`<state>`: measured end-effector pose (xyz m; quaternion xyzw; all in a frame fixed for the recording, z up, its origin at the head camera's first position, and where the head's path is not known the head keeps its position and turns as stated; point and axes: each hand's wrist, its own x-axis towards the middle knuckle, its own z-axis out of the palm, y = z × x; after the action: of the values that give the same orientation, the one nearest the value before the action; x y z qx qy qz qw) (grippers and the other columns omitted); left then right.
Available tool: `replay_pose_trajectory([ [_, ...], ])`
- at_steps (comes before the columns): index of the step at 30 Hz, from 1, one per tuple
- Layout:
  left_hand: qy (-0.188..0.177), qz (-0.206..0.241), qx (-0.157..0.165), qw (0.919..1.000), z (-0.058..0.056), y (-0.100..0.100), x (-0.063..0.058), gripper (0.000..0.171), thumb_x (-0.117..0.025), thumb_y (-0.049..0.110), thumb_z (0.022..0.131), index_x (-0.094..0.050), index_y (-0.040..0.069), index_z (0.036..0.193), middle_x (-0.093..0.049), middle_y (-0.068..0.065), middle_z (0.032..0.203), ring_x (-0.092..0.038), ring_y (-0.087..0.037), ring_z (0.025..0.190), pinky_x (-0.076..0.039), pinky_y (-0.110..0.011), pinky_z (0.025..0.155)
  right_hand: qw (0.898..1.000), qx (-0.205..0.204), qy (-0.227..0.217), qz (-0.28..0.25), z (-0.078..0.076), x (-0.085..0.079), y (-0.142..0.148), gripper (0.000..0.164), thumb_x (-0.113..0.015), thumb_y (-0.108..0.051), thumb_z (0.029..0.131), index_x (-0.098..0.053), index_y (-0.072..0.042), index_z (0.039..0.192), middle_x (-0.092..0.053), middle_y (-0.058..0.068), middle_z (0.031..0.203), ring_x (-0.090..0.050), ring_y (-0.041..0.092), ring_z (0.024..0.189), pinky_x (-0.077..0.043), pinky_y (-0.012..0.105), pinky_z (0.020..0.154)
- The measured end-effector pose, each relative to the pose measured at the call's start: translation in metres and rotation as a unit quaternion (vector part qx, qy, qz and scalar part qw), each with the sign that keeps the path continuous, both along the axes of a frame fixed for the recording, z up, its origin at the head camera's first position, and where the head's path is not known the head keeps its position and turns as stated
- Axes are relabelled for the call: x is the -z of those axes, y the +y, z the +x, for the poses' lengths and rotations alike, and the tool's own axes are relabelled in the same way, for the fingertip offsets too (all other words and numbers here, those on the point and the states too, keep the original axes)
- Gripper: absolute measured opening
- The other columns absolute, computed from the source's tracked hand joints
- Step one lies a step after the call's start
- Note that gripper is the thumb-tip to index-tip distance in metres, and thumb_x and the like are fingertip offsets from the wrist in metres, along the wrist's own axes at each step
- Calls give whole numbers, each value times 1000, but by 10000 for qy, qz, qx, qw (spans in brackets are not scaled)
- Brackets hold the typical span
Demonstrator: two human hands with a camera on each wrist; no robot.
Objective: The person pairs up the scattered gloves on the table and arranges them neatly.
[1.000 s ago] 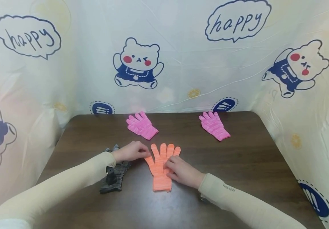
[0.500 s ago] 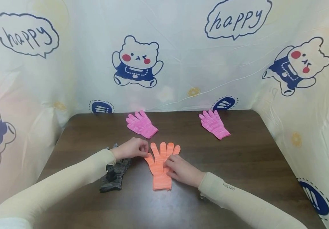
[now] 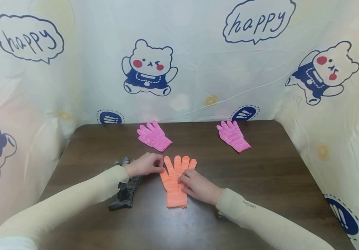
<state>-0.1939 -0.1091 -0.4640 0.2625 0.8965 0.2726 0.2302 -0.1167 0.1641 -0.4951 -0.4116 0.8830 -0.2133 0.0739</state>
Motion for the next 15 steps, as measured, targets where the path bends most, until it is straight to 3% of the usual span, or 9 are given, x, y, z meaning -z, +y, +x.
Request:
replay_pose_trajectory([
  [4, 34, -18, 57, 10000, 3, 0, 3, 19, -79, 14, 94, -61, 12, 91, -57, 2, 77, -51, -13, 68, -43, -25, 62, 10000, -2, -7, -20, 1, 0, -1, 22, -73, -23, 99, -67, -17, 120, -58, -3, 113, -52, 13, 102, -51, 29, 89],
  [10, -1, -201, -189, 9996, 4, -4, -3, 15, -78, 11, 94, -63, 10, 94, -59, 0, 79, -52, -14, 69, -43, -26, 62, 10000, -15, 14, -32, 3, -1, -1, 21, -72, -22, 100, -67, -16, 120, -58, -2, 113, -53, 14, 103, -52, 30, 90],
  [15, 85, -313, -204, 9993, 6, -4, -4, 12, -76, 12, 95, -64, 10, 94, -61, 0, 81, -53, -14, 71, -45, -28, 65, 10000, 23, -18, -15, 3, -2, -1, 21, -72, -22, 101, -67, -16, 121, -58, -2, 114, -53, 14, 104, -52, 30, 90],
])
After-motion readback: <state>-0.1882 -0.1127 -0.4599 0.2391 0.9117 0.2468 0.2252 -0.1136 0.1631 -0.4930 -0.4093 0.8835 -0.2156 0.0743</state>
